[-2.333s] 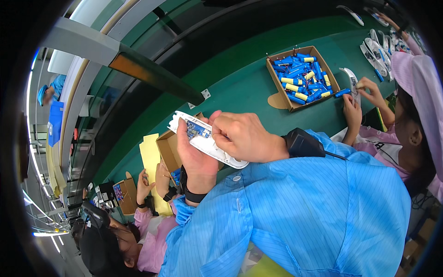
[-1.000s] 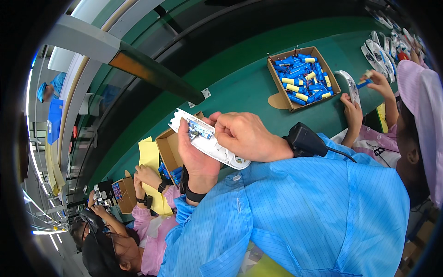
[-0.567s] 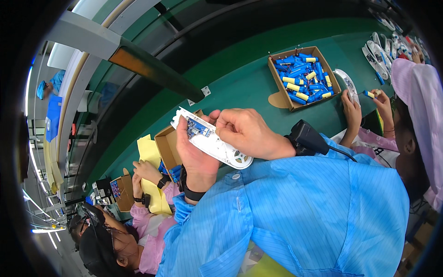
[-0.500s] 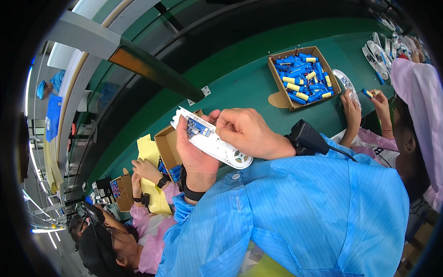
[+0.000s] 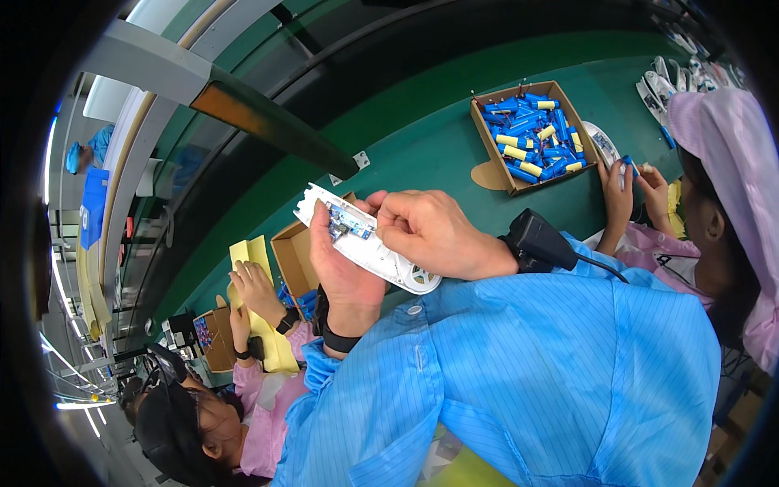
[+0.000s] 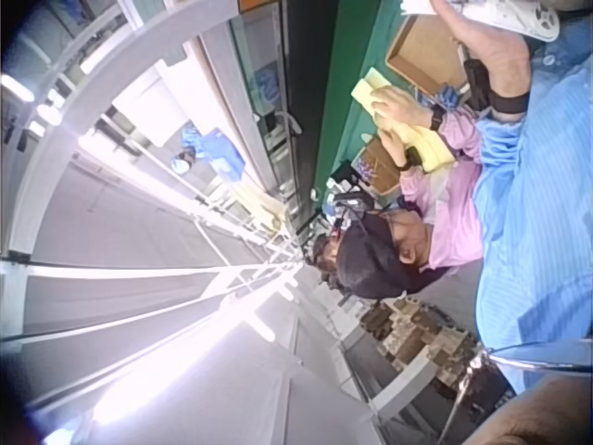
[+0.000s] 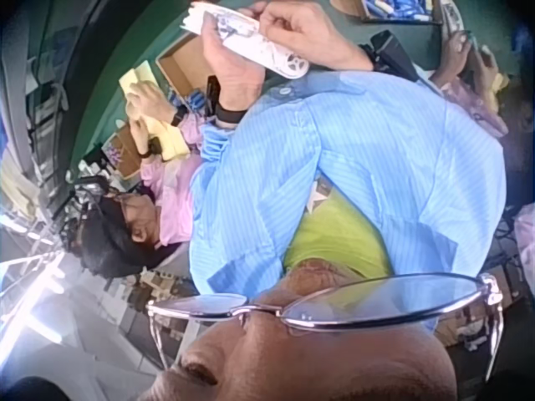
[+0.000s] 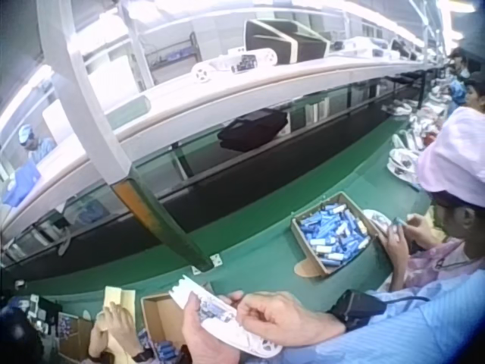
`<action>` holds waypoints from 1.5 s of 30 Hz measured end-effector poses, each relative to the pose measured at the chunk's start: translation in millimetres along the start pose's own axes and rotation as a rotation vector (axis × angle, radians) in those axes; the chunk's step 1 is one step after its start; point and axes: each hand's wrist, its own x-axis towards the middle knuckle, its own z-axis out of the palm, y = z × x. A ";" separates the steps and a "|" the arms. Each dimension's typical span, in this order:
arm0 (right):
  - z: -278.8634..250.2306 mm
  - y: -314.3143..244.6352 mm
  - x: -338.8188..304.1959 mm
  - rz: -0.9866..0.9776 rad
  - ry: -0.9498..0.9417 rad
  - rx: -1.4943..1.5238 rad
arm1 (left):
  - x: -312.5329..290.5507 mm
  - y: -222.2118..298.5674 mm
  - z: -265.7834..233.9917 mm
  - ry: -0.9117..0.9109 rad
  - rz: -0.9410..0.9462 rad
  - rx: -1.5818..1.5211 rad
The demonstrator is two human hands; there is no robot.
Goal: The worker is assembling electronic components, including wiring and PCB boards, into white plastic housings for a product at an assembly line.
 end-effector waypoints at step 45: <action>25.0 15.5 -8.5 -0.292 0.215 -0.173 | -7.4 -8.9 -5.1 0.015 0.042 0.126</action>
